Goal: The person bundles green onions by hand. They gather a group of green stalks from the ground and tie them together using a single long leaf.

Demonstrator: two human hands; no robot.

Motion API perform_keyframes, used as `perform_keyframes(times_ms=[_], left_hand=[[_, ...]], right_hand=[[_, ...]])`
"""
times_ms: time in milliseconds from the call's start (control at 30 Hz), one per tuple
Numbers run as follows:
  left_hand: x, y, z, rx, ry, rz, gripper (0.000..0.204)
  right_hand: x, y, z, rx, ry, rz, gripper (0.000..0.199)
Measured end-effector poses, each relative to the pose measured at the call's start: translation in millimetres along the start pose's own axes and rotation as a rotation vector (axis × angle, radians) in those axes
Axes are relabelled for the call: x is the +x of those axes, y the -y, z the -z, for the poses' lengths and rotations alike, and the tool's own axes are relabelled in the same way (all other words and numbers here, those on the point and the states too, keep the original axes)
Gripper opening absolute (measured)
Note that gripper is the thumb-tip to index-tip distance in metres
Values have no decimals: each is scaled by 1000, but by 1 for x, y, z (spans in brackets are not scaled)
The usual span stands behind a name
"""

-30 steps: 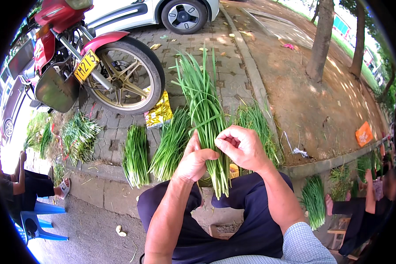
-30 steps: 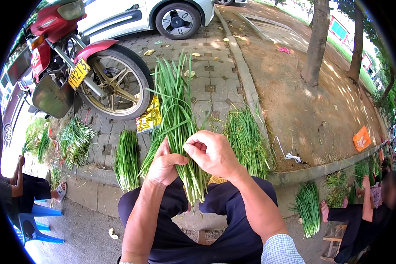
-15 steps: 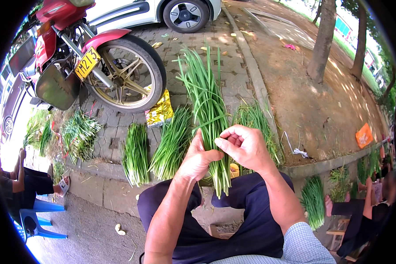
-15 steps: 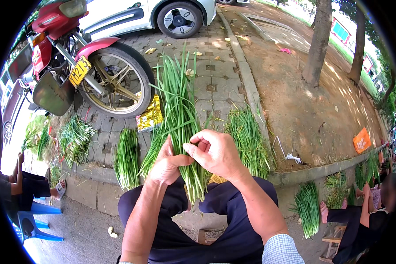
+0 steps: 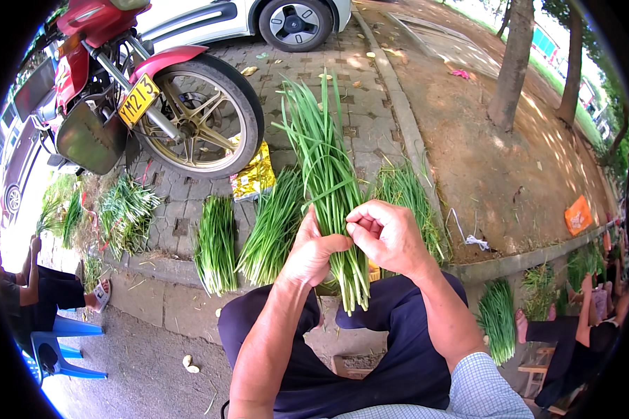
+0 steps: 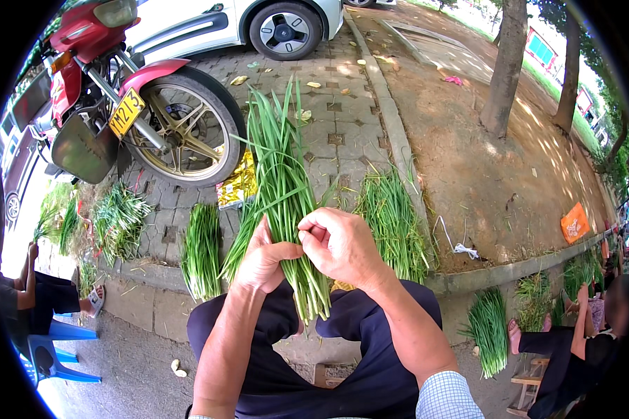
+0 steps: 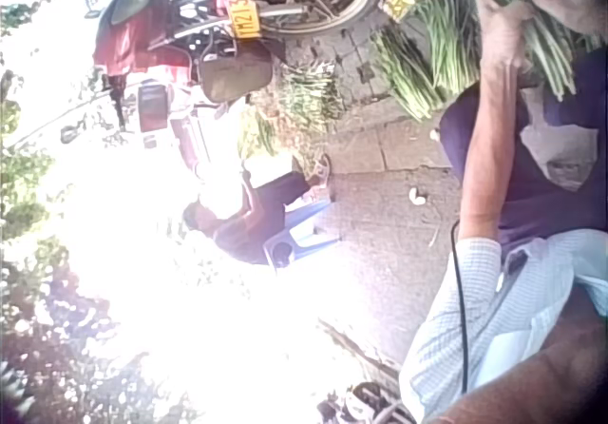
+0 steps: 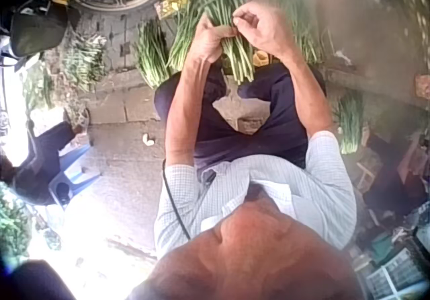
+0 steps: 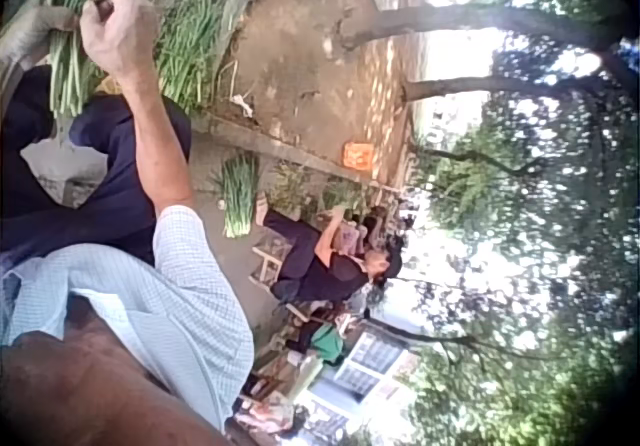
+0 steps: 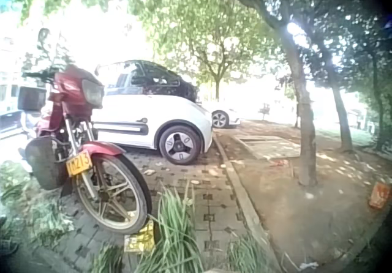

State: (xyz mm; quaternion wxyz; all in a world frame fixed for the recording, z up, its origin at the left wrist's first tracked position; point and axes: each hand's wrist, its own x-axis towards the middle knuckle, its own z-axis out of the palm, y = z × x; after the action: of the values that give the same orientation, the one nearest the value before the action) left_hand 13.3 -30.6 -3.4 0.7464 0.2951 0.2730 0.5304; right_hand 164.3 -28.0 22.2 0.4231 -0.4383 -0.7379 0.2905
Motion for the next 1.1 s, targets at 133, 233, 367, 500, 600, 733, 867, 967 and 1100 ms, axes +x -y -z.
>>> perform_keyframes(times_ms=[133,233,367,500,600,733,867,967,1100], left_hand=[[0,-3,1,-10,81,25,69],[0,-3,1,38,139,55,71],[0,-1,-2,6,99,14,73],[3,-1,0,-13,95,24,68],[4,1,1,-13,51,15,61],[4,5,2,-63,38,5,53],[6,10,6,-18,15,-13,50],[6,10,2,2,1,-39,50],[5,7,-2,38,11,-60,50]], right_hand=[[2,5,3,81,14,-176,22],[-1,-2,-3,-36,-3,-164,32],[-1,1,-5,-66,-22,-182,26],[-2,-2,-1,46,-17,-213,13],[-2,-9,-1,116,-41,-260,10],[-2,-9,-2,173,-81,-285,11],[-1,-3,-5,41,-115,-227,17],[-3,-1,-5,-192,-154,-124,25],[-1,-1,-2,-110,-134,73,25]])
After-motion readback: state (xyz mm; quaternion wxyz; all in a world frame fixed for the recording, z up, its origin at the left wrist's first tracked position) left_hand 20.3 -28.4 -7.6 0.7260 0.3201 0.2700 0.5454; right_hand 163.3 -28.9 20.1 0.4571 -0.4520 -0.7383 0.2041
